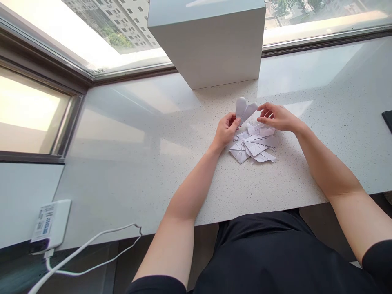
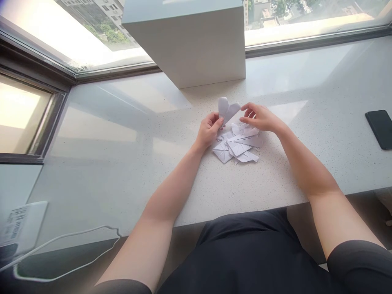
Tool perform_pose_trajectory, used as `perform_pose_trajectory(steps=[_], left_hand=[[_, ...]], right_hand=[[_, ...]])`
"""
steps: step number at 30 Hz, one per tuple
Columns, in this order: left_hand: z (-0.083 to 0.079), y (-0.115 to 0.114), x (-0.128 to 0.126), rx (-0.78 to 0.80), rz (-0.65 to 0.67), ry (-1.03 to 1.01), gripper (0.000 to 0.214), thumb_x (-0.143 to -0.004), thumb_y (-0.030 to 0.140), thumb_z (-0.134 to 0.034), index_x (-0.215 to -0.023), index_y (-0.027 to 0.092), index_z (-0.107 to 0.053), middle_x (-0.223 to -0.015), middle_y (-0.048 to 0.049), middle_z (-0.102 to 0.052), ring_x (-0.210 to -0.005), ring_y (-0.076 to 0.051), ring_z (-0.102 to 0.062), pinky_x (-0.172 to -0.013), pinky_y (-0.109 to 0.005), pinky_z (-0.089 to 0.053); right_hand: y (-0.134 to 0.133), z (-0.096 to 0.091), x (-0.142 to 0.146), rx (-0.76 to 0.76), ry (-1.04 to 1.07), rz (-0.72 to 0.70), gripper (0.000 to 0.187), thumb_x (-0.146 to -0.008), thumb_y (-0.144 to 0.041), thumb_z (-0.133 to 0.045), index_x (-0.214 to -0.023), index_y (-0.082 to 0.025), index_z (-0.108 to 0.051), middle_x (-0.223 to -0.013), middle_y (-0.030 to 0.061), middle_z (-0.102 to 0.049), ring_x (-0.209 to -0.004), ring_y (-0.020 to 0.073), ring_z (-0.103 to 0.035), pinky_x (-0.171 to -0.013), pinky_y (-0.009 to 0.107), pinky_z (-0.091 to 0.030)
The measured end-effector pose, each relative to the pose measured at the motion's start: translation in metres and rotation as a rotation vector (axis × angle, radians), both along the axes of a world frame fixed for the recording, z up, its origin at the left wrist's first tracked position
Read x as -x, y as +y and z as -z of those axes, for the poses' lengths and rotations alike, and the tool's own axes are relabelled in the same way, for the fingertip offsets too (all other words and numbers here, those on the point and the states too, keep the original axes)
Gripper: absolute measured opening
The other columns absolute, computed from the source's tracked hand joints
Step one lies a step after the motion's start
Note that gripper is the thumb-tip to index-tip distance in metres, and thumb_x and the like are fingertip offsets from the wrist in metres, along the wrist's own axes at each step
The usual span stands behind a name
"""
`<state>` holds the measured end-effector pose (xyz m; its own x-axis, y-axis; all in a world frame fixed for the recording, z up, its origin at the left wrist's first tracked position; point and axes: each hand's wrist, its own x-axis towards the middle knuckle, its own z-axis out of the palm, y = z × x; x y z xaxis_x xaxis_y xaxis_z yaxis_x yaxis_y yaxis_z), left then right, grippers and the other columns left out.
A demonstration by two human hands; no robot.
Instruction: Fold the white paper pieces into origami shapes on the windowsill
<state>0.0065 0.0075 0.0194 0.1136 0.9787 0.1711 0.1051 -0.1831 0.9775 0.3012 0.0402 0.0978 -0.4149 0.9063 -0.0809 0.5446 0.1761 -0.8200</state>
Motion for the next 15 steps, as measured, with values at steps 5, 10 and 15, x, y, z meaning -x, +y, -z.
perform_pose_trajectory(steps=[5, 10, 15], left_hand=[[0.009, 0.010, 0.002, 0.050, -0.060, -0.097, 0.049, -0.108, 0.074, -0.090, -0.111, 0.029, -0.072, -0.100, -0.0048, -0.078, -0.090, -0.021, -0.077, -0.083, -0.037, -0.069], [0.014, 0.012, 0.004, 0.053, -0.064, -0.103, 0.051, -0.106, 0.076, -0.091, -0.113, 0.029, -0.072, -0.105, -0.0059, -0.080, -0.095, -0.022, -0.078, -0.086, -0.036, -0.071], [0.013, 0.011, 0.004, 0.051, -0.045, -0.114, 0.052, -0.107, 0.077, -0.091, -0.113, 0.029, -0.072, -0.106, -0.0064, -0.081, -0.094, -0.022, -0.079, -0.089, -0.039, -0.072]], right_hand=[[-0.003, -0.033, -0.034, 0.076, -0.443, -0.171, 0.083, -0.077, -0.074, -0.111, -0.146, -0.033, -0.088, -0.136, 0.0128, -0.089, -0.126, 0.0450, -0.082, -0.102, 0.054, -0.067], [-0.023, -0.030, -0.023, -0.042, -0.650, -0.272, 0.097, -0.073, -0.074, -0.113, -0.156, -0.033, -0.085, -0.149, 0.0167, -0.083, -0.139, 0.0519, -0.076, -0.100, 0.055, -0.066], [-0.041, -0.032, 0.009, -0.053, -0.783, -0.269, 0.078, -0.078, -0.055, -0.114, -0.144, -0.025, -0.086, -0.148, 0.0233, -0.078, -0.134, 0.0514, -0.074, -0.103, 0.055, -0.065]])
